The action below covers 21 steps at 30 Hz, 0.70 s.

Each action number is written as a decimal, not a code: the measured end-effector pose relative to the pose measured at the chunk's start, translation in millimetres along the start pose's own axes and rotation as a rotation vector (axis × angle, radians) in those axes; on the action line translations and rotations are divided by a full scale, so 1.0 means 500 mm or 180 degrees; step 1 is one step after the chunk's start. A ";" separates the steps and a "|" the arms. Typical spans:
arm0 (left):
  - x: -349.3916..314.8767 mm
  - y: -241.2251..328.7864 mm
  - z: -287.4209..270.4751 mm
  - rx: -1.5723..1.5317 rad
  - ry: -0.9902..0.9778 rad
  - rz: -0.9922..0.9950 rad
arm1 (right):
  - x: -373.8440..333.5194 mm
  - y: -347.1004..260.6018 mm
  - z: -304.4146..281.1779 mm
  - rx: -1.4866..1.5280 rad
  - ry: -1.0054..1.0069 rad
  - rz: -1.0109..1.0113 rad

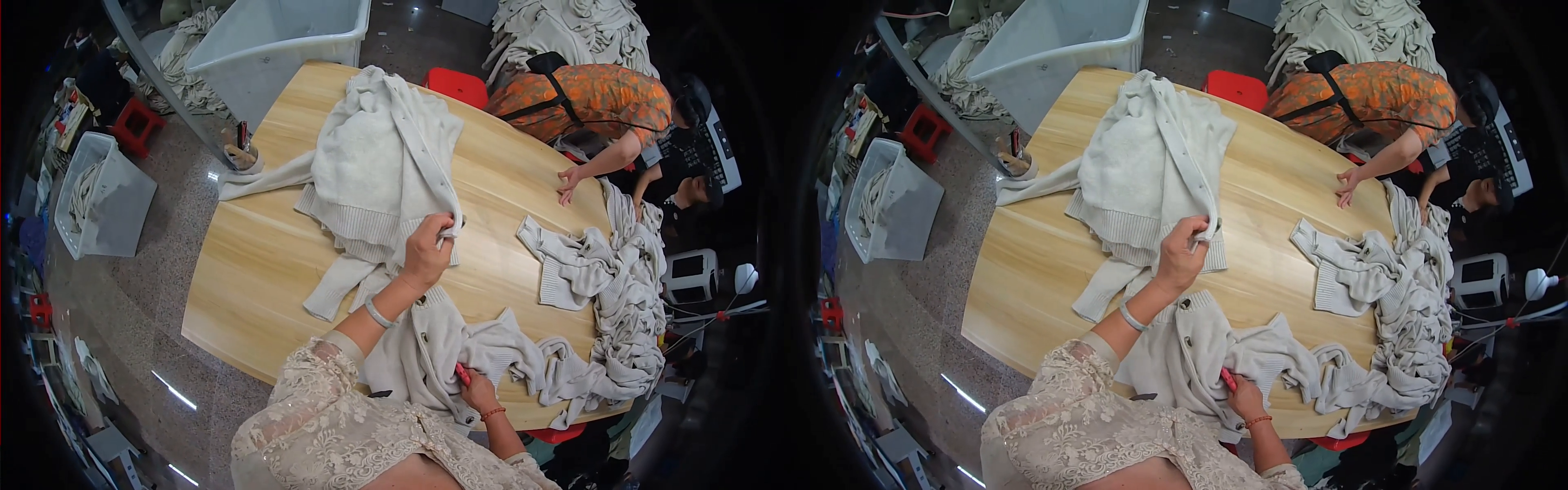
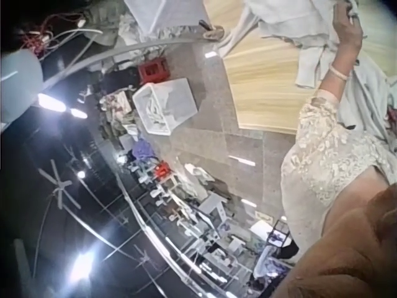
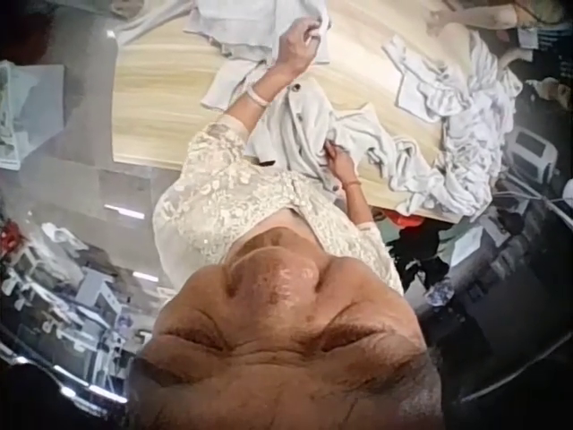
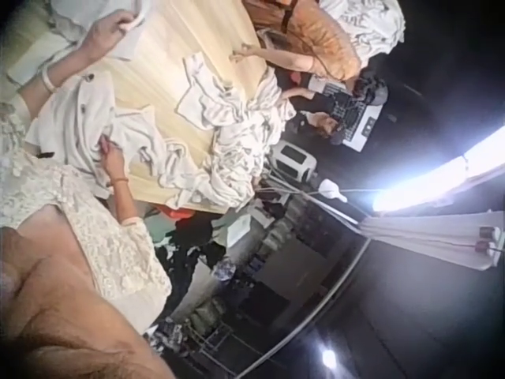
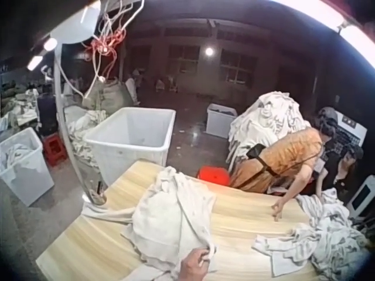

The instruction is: Trimming loose threads from sweaters using scissors.

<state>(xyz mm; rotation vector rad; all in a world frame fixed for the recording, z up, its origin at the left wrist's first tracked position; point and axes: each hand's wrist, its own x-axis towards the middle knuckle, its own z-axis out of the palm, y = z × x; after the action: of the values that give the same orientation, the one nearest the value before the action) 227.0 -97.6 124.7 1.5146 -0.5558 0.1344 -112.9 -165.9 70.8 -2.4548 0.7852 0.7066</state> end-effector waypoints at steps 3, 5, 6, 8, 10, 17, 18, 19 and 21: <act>0.009 0.009 0.029 -0.0107 -0.0124 0.0037 | 0.004 0.002 0.002 0.0084 -0.0007 -0.0010; 0.009 0.019 0.028 -0.0153 -0.0162 -0.0070 | 0.000 0.006 0.010 0.0133 -0.0015 -0.0026; 0.006 0.017 0.019 -0.0174 -0.0143 -0.0083 | -0.002 0.003 0.010 0.0143 0.0013 -0.0059; 0.000 0.021 -0.020 -0.0110 0.0004 -0.0214 | -0.003 0.002 0.016 0.0199 0.0045 -0.0082; -0.008 -0.013 -0.082 0.0218 0.0427 -0.0600 | -0.010 0.010 0.023 0.0202 0.0097 -0.0084; -0.198 -0.106 -0.245 0.0741 0.0622 -0.1771 | -0.004 0.035 0.028 0.0440 0.0375 -0.0177; -0.243 -0.083 -0.233 0.0824 -0.0065 -0.2146 | 0.003 0.031 0.020 0.0380 0.0336 -0.0213; -0.293 -0.070 -0.220 0.0819 -0.0439 -0.2029 | 0.008 0.005 -0.006 0.0386 0.0277 -0.0214; -0.350 -0.048 -0.152 0.1124 -0.1034 -0.1855 | 0.022 0.002 -0.014 0.0253 0.0167 -0.0193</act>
<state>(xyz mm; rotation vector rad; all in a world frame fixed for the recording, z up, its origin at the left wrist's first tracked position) 105.0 18.0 31.7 2.0022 -0.3320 -0.4952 -103.4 -174.7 69.2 -2.4231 0.7406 0.5798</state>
